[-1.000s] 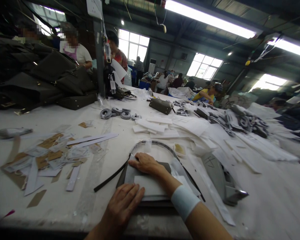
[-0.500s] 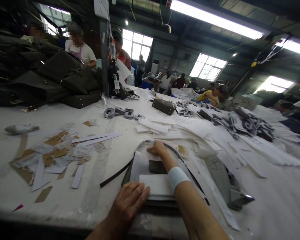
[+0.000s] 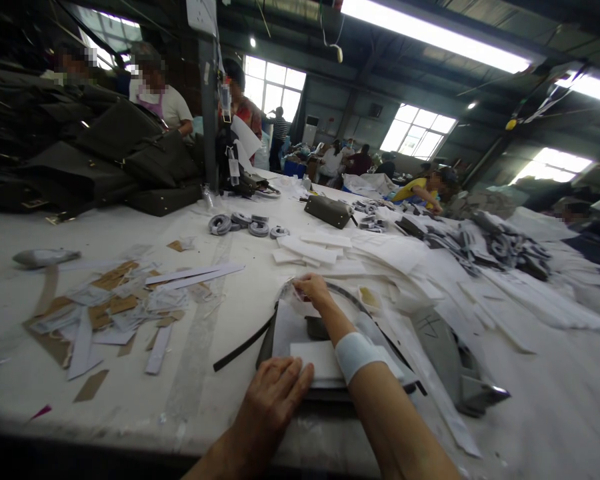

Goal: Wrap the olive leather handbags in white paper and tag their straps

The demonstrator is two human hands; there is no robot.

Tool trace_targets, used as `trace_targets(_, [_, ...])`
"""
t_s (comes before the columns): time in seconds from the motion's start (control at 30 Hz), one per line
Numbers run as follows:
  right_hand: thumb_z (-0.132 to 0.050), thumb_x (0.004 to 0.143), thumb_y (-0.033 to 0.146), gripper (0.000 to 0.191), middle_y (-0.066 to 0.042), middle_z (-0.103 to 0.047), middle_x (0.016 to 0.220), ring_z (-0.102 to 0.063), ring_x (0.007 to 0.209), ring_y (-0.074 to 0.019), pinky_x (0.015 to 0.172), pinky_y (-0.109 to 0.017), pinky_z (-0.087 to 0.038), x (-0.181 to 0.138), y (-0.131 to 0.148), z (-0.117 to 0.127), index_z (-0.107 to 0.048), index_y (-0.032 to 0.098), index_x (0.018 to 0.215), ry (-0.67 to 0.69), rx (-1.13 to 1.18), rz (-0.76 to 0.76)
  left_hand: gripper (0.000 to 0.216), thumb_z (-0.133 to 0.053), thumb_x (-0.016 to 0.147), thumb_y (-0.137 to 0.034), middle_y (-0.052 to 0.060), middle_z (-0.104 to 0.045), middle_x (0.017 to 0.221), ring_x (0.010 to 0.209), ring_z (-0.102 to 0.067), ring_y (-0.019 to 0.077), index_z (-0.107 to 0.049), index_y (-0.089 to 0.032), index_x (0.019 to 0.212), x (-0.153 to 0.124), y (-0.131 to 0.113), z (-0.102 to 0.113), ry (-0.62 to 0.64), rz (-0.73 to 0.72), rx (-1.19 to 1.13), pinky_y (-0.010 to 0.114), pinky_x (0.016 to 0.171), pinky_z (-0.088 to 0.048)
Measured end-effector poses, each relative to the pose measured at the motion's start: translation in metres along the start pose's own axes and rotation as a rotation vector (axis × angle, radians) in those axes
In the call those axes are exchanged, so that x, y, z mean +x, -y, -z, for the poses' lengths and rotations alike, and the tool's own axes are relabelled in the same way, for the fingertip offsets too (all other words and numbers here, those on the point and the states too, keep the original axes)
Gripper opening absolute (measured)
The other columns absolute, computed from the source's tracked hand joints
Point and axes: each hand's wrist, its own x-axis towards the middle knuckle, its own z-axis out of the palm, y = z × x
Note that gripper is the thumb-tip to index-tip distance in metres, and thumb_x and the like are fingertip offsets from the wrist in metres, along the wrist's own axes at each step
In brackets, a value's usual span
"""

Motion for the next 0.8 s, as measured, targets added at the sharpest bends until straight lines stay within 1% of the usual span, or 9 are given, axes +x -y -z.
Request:
trace_targets(0.07, [-0.070, 0.080, 0.033, 0.028, 0.007, -0.055, 0.053, -0.057, 0.049, -0.0111, 0.052, -0.025, -0.050, -0.005, 0.004, -0.001, -0.048, 0.020, 0.069, -0.024, 0.114, 0.034, 0.030, -0.042, 0.096, -0.011, 0.007, -0.069, 0.104, 0.096, -0.061, 0.0202, -0.065, -0.016, 0.114, -0.002, -0.002, -0.003, 0.005, 0.004, 0.000, 0.037, 0.084, -0.050])
trace_targets(0.17, [-0.075, 0.073, 0.039, 0.032, 0.003, -0.061, 0.058, -0.061, 0.056, -0.0136, 0.056, -0.028, -0.052, -0.018, 0.011, 0.004, -0.048, 0.021, 0.069, -0.023, 0.230, 0.100, 0.031, -0.041, 0.097, -0.011, 0.007, -0.069, 0.106, 0.097, -0.061, 0.0207, -0.064, -0.016, 0.116, -0.006, -0.001, -0.005, 0.013, 0.001, -0.004, 0.037, 0.085, -0.050])
trace_targets(0.27, [-0.077, 0.067, 0.045, 0.035, -0.001, -0.066, 0.066, -0.060, 0.059, -0.0131, 0.061, -0.027, -0.051, -0.039, 0.018, 0.018, -0.052, 0.019, 0.068, -0.005, 0.281, 0.201, 0.032, -0.039, 0.097, -0.010, 0.007, -0.069, 0.107, 0.099, -0.060, 0.0209, -0.063, -0.016, 0.118, -0.010, 0.002, -0.004, 0.031, -0.018, -0.018, 0.037, 0.086, -0.050])
trace_targets(0.37, [-0.078, 0.065, 0.047, 0.035, -0.001, -0.067, 0.068, -0.057, 0.062, -0.0123, 0.063, -0.026, -0.047, -0.069, 0.022, 0.035, -0.060, 0.017, 0.069, 0.011, 0.275, 0.302, 0.034, -0.037, 0.098, -0.011, 0.008, -0.068, 0.108, 0.100, -0.061, 0.0203, -0.062, -0.015, 0.120, -0.010, 0.004, 0.000, 0.062, -0.035, -0.034, 0.037, 0.087, -0.051])
trace_targets(0.43, [-0.078, 0.066, 0.045, 0.031, 0.000, -0.067, 0.068, -0.056, 0.064, -0.0132, 0.064, -0.026, -0.046, -0.092, 0.019, 0.042, -0.066, 0.017, 0.071, 0.028, 0.212, 0.372, 0.033, -0.038, 0.098, -0.012, 0.009, -0.068, 0.109, 0.101, -0.061, 0.0201, -0.061, -0.014, 0.121, -0.009, 0.005, 0.003, 0.085, -0.041, -0.043, 0.037, 0.087, -0.051])
trace_targets(0.5, [-0.074, 0.072, 0.042, 0.025, 0.000, -0.068, 0.069, -0.058, 0.066, -0.0147, 0.064, -0.027, -0.046, -0.115, 0.013, 0.043, -0.069, 0.018, 0.074, 0.052, 0.103, 0.440, 0.032, -0.039, 0.098, -0.011, 0.009, -0.068, 0.109, 0.103, -0.061, 0.0204, -0.060, -0.013, 0.122, -0.007, 0.005, 0.004, 0.094, -0.051, -0.051, 0.037, 0.088, -0.052])
trace_targets(0.63, [-0.066, 0.082, 0.033, 0.013, -0.002, -0.074, 0.080, -0.067, 0.076, -0.0186, 0.073, -0.029, -0.051, -0.156, -0.010, 0.031, -0.073, 0.022, 0.080, 0.055, -0.160, 0.551, 0.032, -0.041, 0.096, -0.010, 0.011, -0.068, 0.109, 0.107, -0.060, 0.0228, -0.059, -0.012, 0.123, -0.007, 0.005, 0.005, 0.075, -0.065, -0.083, 0.040, 0.090, -0.053])
trace_targets(0.7, [-0.062, 0.085, 0.028, 0.012, -0.002, -0.076, 0.086, -0.069, 0.080, -0.0192, 0.078, -0.029, -0.052, -0.168, -0.022, 0.025, -0.074, 0.024, 0.084, 0.058, -0.244, 0.598, 0.031, -0.040, 0.096, -0.010, 0.012, -0.067, 0.109, 0.106, -0.061, 0.0233, -0.058, -0.011, 0.122, -0.008, 0.006, 0.005, 0.092, -0.057, -0.105, 0.040, 0.090, -0.054])
trace_targets(0.8, [-0.057, 0.089, 0.026, 0.017, -0.002, -0.076, 0.088, -0.070, 0.081, -0.0185, 0.079, -0.028, -0.052, -0.177, -0.035, 0.021, -0.074, 0.025, 0.088, 0.082, -0.295, 0.649, 0.031, -0.036, 0.096, -0.010, 0.012, -0.067, 0.107, 0.103, -0.062, 0.0222, -0.057, -0.011, 0.119, -0.008, 0.007, 0.007, 0.125, -0.032, -0.144, 0.040, 0.090, -0.055])
